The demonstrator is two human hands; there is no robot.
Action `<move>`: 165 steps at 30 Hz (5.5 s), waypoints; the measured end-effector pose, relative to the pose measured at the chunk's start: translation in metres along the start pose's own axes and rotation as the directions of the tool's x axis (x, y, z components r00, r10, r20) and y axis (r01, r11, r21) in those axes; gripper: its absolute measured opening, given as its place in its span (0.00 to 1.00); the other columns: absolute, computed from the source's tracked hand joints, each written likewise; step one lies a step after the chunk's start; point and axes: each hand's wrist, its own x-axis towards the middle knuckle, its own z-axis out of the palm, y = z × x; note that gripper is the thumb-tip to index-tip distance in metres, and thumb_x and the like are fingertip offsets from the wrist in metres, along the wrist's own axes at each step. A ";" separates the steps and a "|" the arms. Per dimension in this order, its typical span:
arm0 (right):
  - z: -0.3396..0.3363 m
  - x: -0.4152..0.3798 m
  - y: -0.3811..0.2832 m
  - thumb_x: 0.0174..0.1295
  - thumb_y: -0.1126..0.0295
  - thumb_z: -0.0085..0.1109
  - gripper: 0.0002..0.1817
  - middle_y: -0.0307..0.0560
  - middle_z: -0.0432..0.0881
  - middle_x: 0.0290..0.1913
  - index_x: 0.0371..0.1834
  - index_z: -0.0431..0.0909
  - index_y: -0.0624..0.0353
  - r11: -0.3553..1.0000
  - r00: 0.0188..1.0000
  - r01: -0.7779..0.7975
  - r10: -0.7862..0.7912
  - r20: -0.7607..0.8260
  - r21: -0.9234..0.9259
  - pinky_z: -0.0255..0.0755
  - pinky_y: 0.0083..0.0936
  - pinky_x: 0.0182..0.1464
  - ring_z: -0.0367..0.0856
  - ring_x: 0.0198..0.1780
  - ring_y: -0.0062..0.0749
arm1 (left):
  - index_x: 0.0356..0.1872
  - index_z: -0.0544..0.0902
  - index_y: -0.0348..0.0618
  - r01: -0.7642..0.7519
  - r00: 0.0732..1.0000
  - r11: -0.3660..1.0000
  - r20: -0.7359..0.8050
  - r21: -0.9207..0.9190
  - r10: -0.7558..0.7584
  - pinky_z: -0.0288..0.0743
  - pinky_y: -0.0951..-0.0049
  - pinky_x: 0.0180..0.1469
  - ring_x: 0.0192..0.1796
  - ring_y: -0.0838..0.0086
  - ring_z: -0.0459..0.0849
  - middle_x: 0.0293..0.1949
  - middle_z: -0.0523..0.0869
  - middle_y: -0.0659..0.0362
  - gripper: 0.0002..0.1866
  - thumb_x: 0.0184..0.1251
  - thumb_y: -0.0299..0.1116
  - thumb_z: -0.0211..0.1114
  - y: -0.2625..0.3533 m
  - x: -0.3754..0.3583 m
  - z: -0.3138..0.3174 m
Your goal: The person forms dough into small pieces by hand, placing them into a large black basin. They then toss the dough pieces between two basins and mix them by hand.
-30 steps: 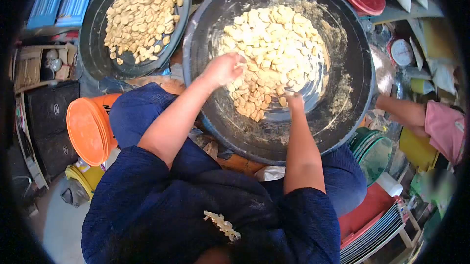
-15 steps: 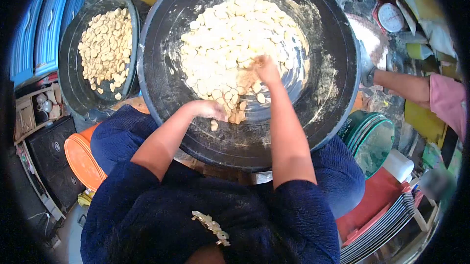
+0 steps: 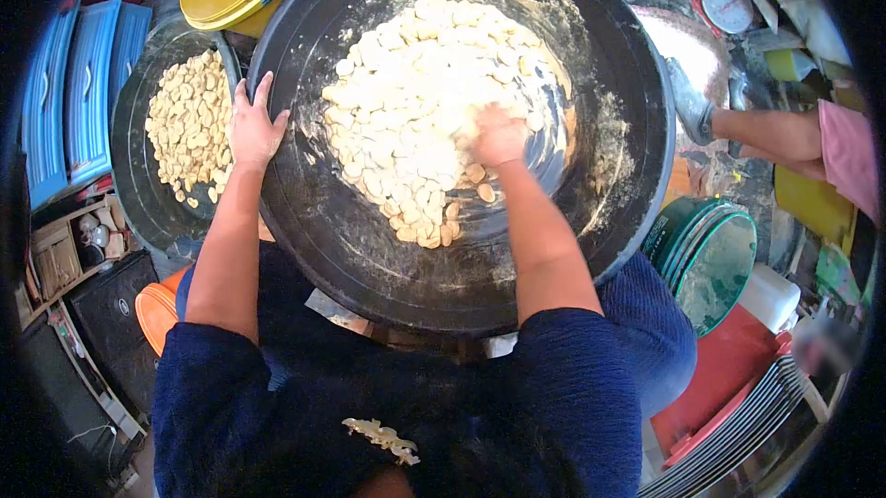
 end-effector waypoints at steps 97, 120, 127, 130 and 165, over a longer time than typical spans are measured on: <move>-0.261 -0.171 -0.050 0.60 0.65 0.55 0.12 0.45 0.77 0.25 0.40 0.76 0.64 0.539 0.985 0.154 -0.021 -0.170 0.828 0.70 0.19 0.31 0.75 0.27 0.19 | 0.51 0.70 0.36 0.634 0.736 -0.448 0.316 -0.630 0.599 0.78 0.72 0.45 0.43 0.71 0.81 0.42 0.80 0.54 0.24 0.52 0.32 0.65 0.174 -0.120 -0.136; -0.250 -0.167 -0.070 0.46 0.67 0.65 0.20 0.52 0.76 0.44 0.45 0.74 0.55 0.705 0.802 0.593 -0.471 -0.369 0.389 0.68 0.34 0.51 0.75 0.49 0.45 | 0.48 0.72 0.40 0.823 0.569 -0.465 0.455 -0.327 0.685 0.78 0.66 0.35 0.42 0.66 0.81 0.42 0.80 0.50 0.21 0.67 0.48 0.46 0.169 -0.110 -0.130; -0.260 -0.159 -0.046 0.58 0.77 0.50 0.09 0.42 0.78 0.32 0.42 0.73 0.63 0.172 0.940 0.331 0.023 -0.340 0.928 0.71 0.19 0.38 0.77 0.33 0.22 | 0.50 0.69 0.43 0.808 0.569 -0.421 0.362 -0.413 0.738 0.77 0.67 0.36 0.43 0.58 0.80 0.46 0.77 0.49 0.20 0.54 0.34 0.50 0.158 -0.109 -0.127; -0.261 -0.160 -0.047 0.60 0.76 0.49 0.09 0.43 0.76 0.38 0.43 0.70 0.63 0.167 0.960 0.276 -0.011 -0.279 0.947 0.70 0.19 0.43 0.75 0.38 0.21 | 0.51 0.68 0.43 0.795 0.588 -0.467 0.305 -0.386 0.749 0.76 0.67 0.36 0.43 0.58 0.80 0.45 0.77 0.48 0.20 0.57 0.35 0.53 0.161 -0.114 -0.132; -0.242 -0.160 -0.058 0.52 0.78 0.57 0.17 0.41 0.74 0.29 0.46 0.71 0.59 0.211 0.974 0.227 -0.040 -0.223 0.951 0.69 0.20 0.41 0.73 0.35 0.20 | 0.55 0.68 0.34 0.849 0.449 -0.303 0.288 -0.434 0.846 0.77 0.76 0.26 0.42 0.66 0.81 0.51 0.76 0.46 0.24 0.60 0.39 0.49 0.159 -0.118 -0.136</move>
